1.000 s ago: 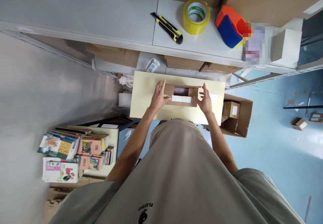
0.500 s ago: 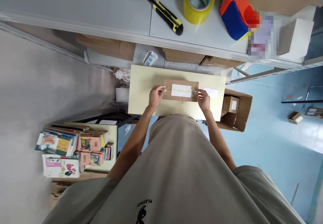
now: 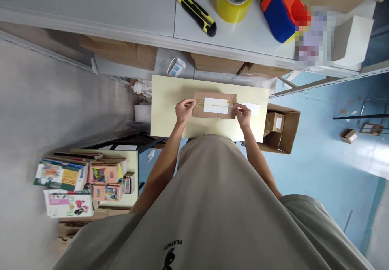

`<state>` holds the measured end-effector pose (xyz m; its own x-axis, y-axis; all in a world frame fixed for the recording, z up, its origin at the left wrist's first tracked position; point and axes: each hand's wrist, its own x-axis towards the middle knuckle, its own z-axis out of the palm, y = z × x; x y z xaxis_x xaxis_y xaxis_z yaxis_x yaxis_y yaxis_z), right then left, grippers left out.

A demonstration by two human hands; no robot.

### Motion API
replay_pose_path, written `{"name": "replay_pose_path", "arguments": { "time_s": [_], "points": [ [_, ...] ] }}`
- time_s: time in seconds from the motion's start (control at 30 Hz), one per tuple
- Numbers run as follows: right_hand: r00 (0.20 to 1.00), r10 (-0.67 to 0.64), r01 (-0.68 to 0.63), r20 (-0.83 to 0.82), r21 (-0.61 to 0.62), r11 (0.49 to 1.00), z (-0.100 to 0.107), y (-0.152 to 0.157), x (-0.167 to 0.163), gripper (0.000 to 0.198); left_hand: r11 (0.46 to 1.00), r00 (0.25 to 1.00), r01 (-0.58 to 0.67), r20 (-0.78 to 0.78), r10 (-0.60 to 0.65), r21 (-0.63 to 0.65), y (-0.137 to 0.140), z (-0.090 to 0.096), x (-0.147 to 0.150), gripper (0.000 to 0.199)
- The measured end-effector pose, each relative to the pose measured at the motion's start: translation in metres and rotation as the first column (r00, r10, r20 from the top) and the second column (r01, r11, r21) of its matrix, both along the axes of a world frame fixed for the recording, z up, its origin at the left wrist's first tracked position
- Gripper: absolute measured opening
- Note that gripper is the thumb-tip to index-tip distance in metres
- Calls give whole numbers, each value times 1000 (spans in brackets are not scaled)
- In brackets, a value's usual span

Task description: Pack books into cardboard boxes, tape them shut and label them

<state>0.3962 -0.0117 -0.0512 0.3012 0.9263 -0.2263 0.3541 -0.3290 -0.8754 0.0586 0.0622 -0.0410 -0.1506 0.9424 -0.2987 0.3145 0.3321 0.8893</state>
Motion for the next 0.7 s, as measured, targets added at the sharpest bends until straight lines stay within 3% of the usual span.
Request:
{"name": "replay_pose_path", "arguments": {
  "time_s": [0.1, 0.2, 0.43, 0.7],
  "points": [
    [986, -132, 129, -99, -38, 991, 7, -11, -1, 67, 999, 1000, -14, -1, 14, 34, -5, 7, 3, 25],
    [976, -173, 170, -135, -30, 985, 14, -25, 0, 59, 997, 999, -8, 44, 5, 71, -11, 12, 3, 34],
    [974, -188, 182, -129, -63, 981, 9, -51, -5, 59, 997, 991, -14, 129, 25, -81, -30, -1, -2, 45],
    [973, -176, 171, -147, -48, 984, 9, -50, -7, 60, 988, 979, -48, 191, 77, -150, -29, -5, -4, 60]
  ]
}}
